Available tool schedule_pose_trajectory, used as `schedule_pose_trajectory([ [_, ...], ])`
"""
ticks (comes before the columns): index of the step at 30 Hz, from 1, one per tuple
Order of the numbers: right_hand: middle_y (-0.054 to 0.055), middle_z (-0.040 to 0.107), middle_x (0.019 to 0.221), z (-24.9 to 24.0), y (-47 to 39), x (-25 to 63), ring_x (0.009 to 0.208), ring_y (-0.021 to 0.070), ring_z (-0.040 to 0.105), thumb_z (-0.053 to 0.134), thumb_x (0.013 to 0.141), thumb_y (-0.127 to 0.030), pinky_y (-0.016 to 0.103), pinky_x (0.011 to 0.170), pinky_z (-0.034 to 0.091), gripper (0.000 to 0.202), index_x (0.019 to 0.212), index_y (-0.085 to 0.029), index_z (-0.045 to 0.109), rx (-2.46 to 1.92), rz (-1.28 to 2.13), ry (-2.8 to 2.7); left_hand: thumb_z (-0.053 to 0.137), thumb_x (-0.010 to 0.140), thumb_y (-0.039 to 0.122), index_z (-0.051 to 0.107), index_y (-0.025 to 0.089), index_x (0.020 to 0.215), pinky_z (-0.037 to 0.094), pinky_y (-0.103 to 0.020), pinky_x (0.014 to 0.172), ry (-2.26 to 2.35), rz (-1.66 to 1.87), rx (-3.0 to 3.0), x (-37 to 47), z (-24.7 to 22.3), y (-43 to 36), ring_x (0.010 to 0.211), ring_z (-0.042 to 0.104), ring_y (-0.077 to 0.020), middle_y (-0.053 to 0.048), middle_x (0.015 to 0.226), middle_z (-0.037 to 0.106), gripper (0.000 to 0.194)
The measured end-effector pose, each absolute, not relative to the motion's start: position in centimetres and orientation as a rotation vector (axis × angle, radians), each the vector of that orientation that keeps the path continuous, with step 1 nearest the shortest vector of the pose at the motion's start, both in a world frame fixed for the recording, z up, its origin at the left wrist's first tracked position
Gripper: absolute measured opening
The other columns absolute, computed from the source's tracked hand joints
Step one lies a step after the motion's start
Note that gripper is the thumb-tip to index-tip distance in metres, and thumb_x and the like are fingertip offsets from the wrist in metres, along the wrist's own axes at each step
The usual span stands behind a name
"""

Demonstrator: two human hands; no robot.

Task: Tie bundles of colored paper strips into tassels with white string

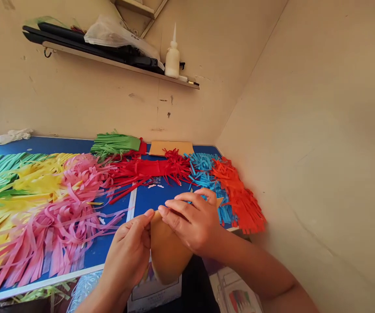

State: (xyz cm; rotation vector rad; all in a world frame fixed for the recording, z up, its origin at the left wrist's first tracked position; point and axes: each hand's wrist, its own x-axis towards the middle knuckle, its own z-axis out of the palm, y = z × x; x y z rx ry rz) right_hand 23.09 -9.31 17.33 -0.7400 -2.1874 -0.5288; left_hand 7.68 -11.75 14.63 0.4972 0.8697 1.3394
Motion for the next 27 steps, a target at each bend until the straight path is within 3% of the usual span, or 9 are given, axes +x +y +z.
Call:
schedule_pose_trajectory([
  [9, -0.004, 0.076, 0.105, 16.4, -9.8, 24.1, 0.100, 0.0137, 0.065, 0.051, 0.097, -0.016, 0.037, 0.094, 0.032, 0.018, 0.098, -0.022, 0.068, -0.613, -0.479, -2.166, 0.086, 0.054, 0.048, 0.057, 0.017, 0.050, 0.037, -0.021, 0.045, 0.884, 1.240, 0.474, 8.4, 14.6, -11.9, 0.049, 0.041, -0.0085, 0.004, 0.049, 0.051, 0.043],
  [13, -0.005, 0.076, 0.102, 16.5, -9.8, 23.9, 0.095, 0.0118, 0.067, 0.057, 0.094, -0.016, 0.036, 0.092, 0.033, 0.010, 0.094, -0.022, 0.064, -0.660, -0.362, -2.138, 0.084, 0.055, 0.052, 0.062, 0.017, 0.055, 0.037, -0.022, 0.045, 0.909, 1.247, 0.501, 8.5, 14.5, -12.3, 0.051, 0.044, -0.0095, 0.004, 0.051, 0.054, 0.042],
  [19, 0.002, 0.074, 0.112, 16.8, -9.9, 24.0, 0.099, 0.0157, 0.064, 0.059, 0.094, -0.026, 0.037, 0.092, 0.034, 0.021, 0.114, -0.020, 0.066, -0.779, -0.391, -2.165, 0.084, 0.057, 0.050, 0.066, 0.017, 0.058, 0.039, -0.023, 0.046, 0.919, 1.265, 0.547, 9.0, 14.4, -12.1, 0.053, 0.048, -0.0117, 0.003, 0.051, 0.056, 0.038],
  [24, -0.004, 0.073, 0.113, 15.4, -10.3, 24.4, 0.102, 0.0145, 0.062, 0.055, 0.095, -0.016, 0.036, 0.093, 0.034, 0.020, 0.106, -0.023, 0.070, -0.629, -0.574, -2.134, 0.083, 0.060, 0.046, 0.065, 0.017, 0.058, 0.039, -0.022, 0.048, 0.886, 1.258, 0.537, 9.1, 14.1, -12.0, 0.051, 0.048, -0.0102, 0.003, 0.053, 0.059, 0.034],
  [27, -0.002, 0.072, 0.100, 16.0, -11.8, 25.8, 0.095, 0.0150, 0.062, 0.059, 0.091, -0.016, 0.036, 0.091, 0.037, 0.019, 0.096, -0.028, 0.072, -0.659, -0.382, -2.075, 0.082, 0.062, 0.047, 0.065, 0.018, 0.057, 0.040, -0.022, 0.049, 0.858, 1.170, 0.484, 9.0, 13.9, -11.7, 0.050, 0.050, -0.0107, 0.002, 0.055, 0.062, 0.034],
])
